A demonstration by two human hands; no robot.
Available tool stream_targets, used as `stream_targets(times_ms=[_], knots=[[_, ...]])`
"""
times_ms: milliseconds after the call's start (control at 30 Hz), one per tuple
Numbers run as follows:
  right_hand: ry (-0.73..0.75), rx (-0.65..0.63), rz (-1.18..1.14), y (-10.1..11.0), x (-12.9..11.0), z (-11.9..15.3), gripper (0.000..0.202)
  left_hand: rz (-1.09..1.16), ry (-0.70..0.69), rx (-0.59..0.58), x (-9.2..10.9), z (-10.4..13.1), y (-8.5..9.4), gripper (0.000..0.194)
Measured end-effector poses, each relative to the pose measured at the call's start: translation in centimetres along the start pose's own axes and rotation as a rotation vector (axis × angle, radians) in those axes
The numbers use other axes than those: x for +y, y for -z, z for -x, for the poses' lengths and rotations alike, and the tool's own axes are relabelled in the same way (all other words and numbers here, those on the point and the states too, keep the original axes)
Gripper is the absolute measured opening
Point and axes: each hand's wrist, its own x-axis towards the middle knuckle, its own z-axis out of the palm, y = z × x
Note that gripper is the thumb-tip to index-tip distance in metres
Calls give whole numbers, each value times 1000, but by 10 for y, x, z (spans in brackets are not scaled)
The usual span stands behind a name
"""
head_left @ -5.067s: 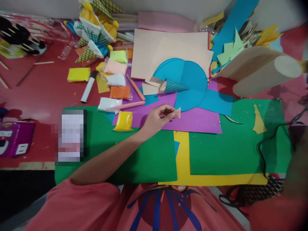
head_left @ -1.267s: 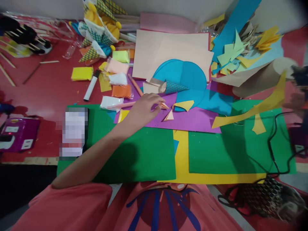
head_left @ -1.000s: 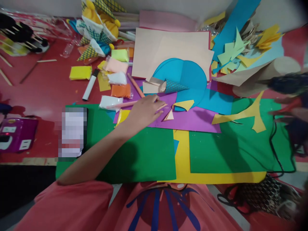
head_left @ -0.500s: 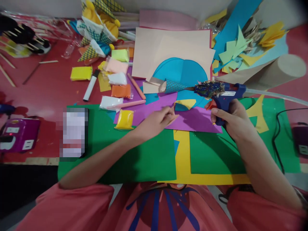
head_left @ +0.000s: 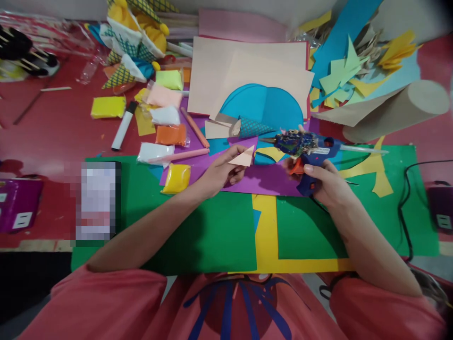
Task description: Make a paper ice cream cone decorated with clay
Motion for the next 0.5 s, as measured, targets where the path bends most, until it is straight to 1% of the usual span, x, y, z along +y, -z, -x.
stream_targets(times_ms=[100, 167, 233, 300, 400, 500], knots=[[23, -149, 29, 0, 4, 4, 23, 33, 11, 46, 3, -1, 3, 12], [22, -197, 79, 1, 5, 5, 24, 98, -18, 88, 6, -1, 2, 20], [48, -189, 104, 2, 6, 4, 24, 153, -64, 107, 5, -1, 1, 33], [74, -169, 112, 3, 7, 3, 25, 153, -106, 109, 3, 0, 0, 41], [98, -176, 131, 2, 9, 1, 27, 47, -127, 102, -3, 2, -1, 37], [107, -170, 140, 3, 12, 0, 27, -90, -141, 52, -6, 5, -4, 34]])
